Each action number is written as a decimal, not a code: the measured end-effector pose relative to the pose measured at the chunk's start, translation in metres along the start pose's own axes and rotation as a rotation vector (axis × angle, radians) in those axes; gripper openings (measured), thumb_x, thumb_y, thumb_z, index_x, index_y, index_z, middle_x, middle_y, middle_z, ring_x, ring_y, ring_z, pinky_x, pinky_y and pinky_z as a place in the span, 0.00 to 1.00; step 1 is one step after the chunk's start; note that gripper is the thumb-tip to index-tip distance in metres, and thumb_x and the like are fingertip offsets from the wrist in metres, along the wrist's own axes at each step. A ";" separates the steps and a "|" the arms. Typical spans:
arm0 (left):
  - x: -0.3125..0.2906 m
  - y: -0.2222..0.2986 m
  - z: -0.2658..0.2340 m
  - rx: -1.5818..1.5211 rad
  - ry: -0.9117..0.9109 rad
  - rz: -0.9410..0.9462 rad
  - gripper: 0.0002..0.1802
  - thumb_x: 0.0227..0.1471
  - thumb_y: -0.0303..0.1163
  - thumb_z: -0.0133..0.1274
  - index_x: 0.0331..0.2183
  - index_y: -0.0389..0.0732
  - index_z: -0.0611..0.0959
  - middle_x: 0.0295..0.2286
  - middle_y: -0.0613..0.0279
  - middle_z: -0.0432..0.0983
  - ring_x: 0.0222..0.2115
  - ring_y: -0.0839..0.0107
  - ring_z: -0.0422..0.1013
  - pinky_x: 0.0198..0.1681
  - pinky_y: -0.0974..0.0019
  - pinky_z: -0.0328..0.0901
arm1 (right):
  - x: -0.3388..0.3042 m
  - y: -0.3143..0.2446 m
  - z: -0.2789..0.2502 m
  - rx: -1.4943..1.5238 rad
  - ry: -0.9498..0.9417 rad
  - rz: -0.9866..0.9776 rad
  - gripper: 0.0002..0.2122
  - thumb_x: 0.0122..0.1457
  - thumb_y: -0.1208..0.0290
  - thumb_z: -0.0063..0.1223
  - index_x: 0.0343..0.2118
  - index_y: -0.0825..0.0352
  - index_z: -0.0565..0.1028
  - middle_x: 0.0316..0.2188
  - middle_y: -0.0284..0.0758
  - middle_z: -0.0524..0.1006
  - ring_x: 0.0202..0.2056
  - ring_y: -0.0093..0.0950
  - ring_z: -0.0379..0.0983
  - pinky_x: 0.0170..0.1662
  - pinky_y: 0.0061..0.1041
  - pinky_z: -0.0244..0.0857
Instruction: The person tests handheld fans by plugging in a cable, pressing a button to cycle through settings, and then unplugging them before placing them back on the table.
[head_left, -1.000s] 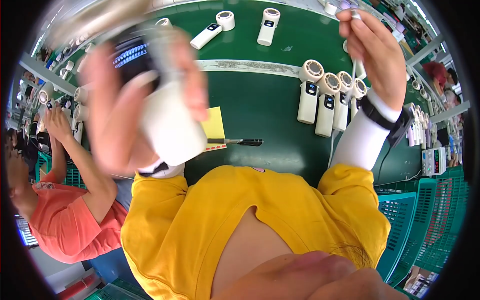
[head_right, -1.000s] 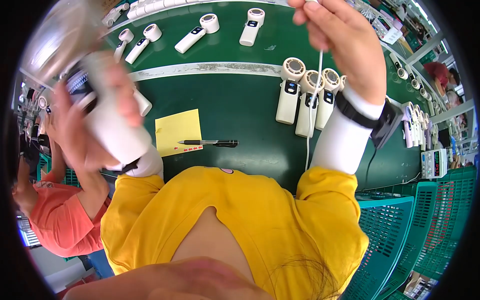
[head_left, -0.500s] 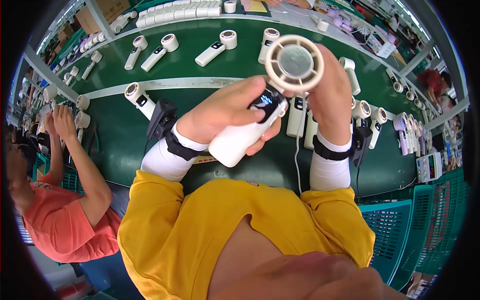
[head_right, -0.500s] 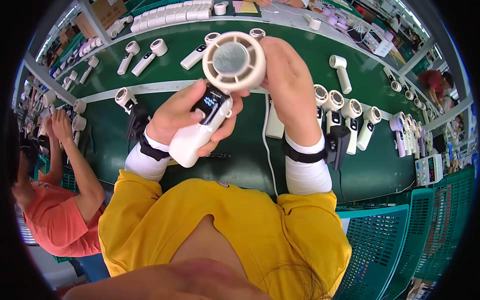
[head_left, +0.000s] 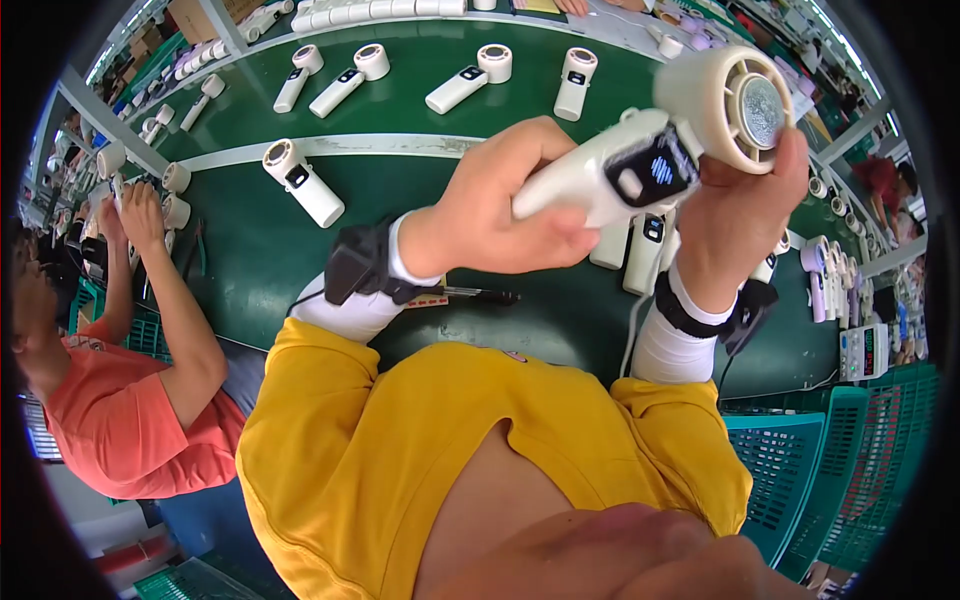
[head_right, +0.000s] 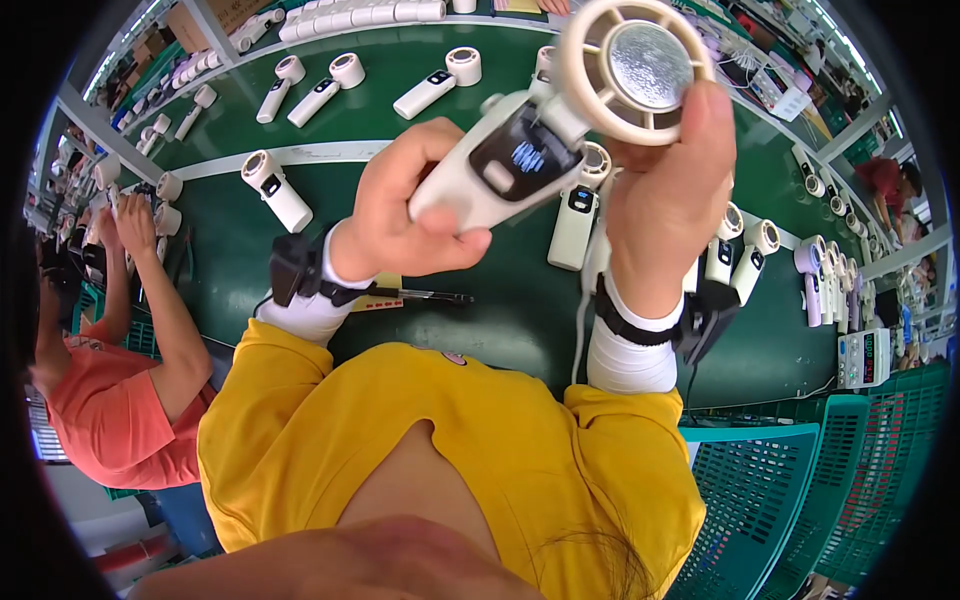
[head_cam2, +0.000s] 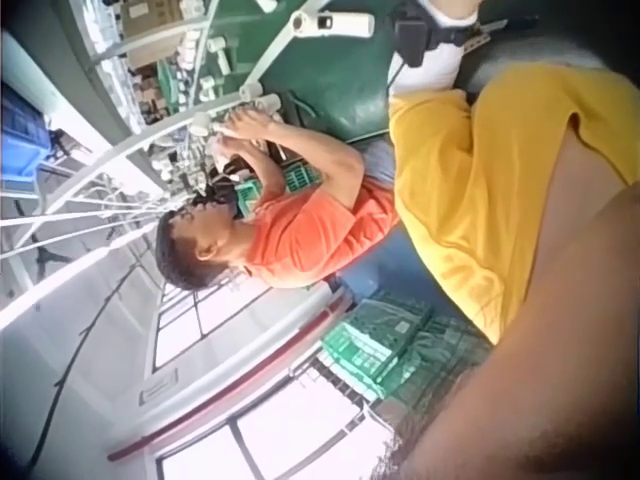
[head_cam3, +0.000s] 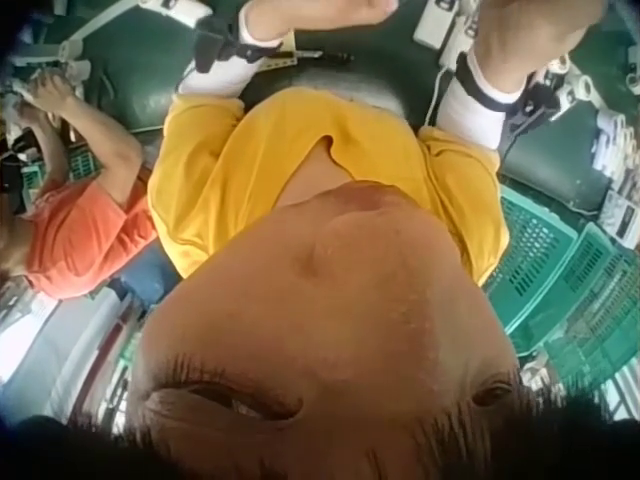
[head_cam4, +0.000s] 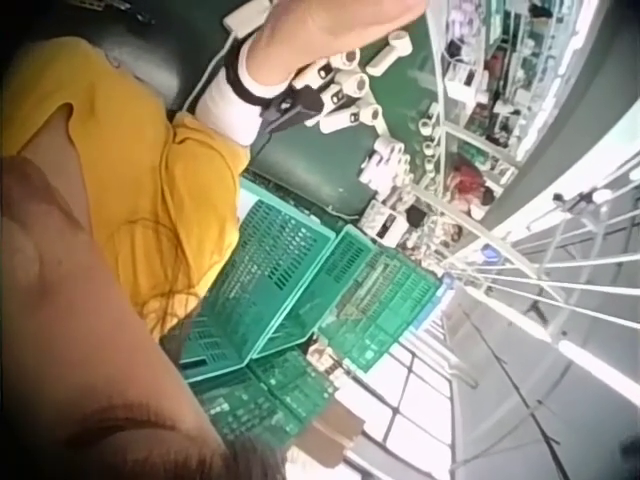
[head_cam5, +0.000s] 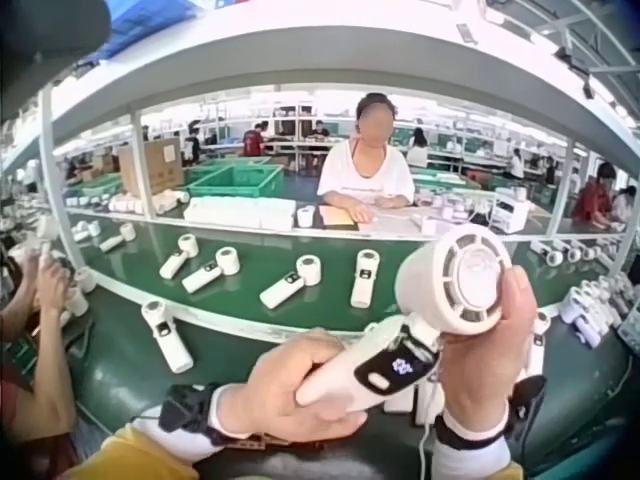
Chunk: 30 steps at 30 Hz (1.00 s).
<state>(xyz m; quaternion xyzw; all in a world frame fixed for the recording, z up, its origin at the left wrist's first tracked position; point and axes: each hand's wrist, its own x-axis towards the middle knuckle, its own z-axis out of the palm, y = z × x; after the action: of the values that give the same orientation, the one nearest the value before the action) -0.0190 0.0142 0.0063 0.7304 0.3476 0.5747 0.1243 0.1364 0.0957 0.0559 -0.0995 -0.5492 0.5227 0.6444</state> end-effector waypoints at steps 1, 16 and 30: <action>-0.002 -0.006 0.003 0.223 0.074 0.286 0.20 0.42 0.39 0.53 0.32 0.34 0.69 0.28 0.51 0.68 0.25 0.64 0.68 0.26 0.69 0.63 | -0.003 -0.001 0.001 0.001 0.000 0.003 0.19 0.56 0.59 0.40 0.41 0.71 0.65 0.34 0.32 0.70 0.32 0.18 0.67 0.33 0.16 0.62; 0.001 0.012 -0.002 -1.163 -0.259 -0.522 0.28 0.46 0.43 0.47 0.43 0.34 0.61 0.27 0.53 0.67 0.18 0.70 0.66 0.19 0.74 0.61 | -0.001 0.010 -0.006 -0.680 -0.085 -0.664 0.22 0.58 0.57 0.29 0.39 0.76 0.64 0.33 0.37 0.69 0.32 0.24 0.65 0.36 0.19 0.58; -0.038 0.102 -0.041 -0.158 0.535 0.637 0.29 0.42 0.42 0.51 0.44 0.40 0.62 0.35 0.56 0.62 0.26 0.68 0.64 0.29 0.69 0.60 | 0.009 -0.037 -0.029 -0.319 0.130 -0.313 0.14 0.58 0.65 0.36 0.32 0.73 0.70 0.21 0.31 0.68 0.19 0.15 0.53 0.23 0.14 0.49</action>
<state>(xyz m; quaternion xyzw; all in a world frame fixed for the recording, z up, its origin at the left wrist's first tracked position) -0.0233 -0.0932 0.0497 0.6147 0.0796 0.7785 -0.0985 0.1796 0.0995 0.0766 -0.1472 -0.5907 0.3156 0.7279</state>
